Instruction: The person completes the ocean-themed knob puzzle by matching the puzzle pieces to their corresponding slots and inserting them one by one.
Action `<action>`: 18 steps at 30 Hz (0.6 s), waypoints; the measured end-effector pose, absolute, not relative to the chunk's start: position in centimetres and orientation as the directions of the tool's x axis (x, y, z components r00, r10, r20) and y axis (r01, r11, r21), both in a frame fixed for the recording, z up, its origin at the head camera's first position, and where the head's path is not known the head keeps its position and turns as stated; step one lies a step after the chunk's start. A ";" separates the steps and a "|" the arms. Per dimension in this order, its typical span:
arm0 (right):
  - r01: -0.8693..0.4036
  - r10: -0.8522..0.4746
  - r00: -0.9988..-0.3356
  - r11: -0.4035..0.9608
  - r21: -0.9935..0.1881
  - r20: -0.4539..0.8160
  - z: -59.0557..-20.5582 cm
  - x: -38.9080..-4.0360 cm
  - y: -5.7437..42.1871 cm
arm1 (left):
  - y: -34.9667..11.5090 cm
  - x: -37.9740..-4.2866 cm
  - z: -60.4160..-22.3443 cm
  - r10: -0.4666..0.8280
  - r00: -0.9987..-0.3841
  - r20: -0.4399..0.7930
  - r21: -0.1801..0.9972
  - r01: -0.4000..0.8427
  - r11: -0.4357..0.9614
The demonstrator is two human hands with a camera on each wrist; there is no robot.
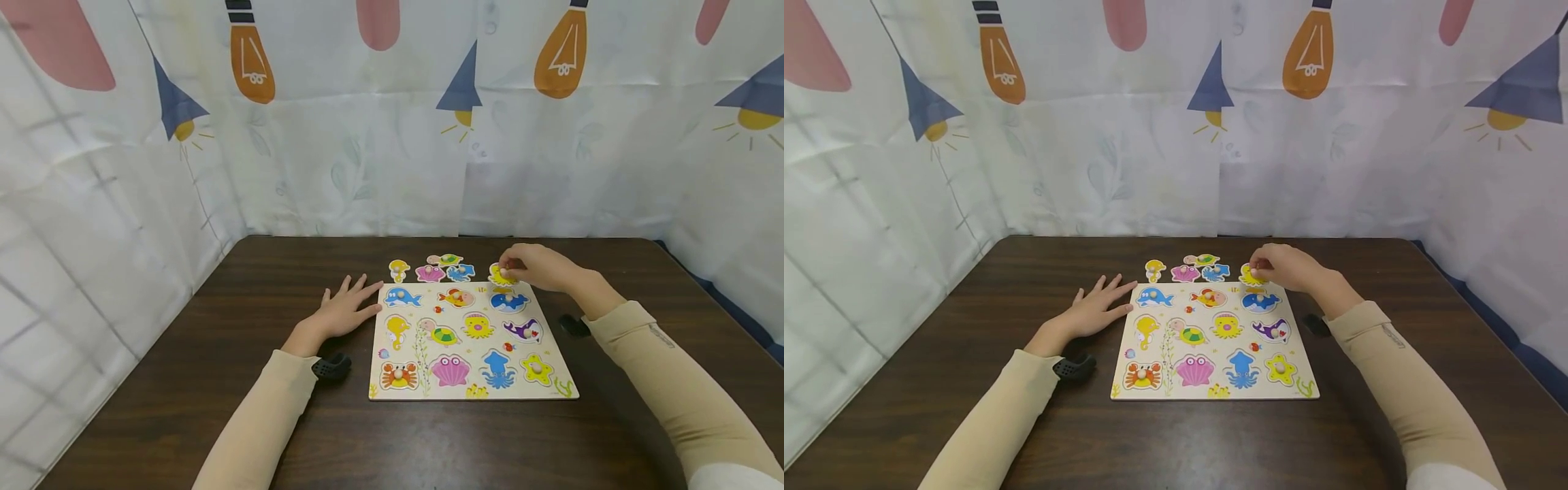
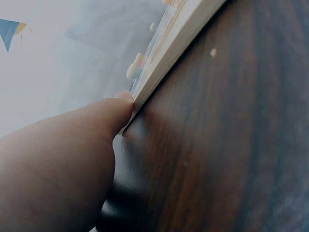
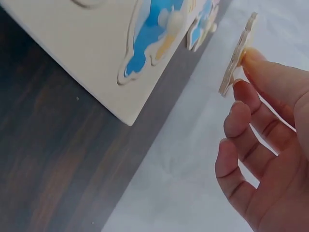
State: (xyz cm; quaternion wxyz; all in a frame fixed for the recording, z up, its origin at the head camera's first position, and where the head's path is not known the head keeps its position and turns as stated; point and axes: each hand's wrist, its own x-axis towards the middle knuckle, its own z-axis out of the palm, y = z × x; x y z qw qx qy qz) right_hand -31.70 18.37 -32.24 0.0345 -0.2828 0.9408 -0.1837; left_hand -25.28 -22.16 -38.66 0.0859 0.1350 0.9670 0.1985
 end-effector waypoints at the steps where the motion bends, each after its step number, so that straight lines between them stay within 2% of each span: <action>1: -0.525 -0.551 -0.834 0.768 -0.365 0.041 -32.2 -31.4 18.4 | -22.2 -25.3 -38.6 0.296 -0.949 -0.113 0.407 0.227 0.884; 18: -0.544 -0.574 -0.818 0.763 -0.349 0.020 -32.7 -28.0 16.8 | -22.2 -25.4 -38.7 0.298 -0.948 -0.109 0.410 0.231 0.882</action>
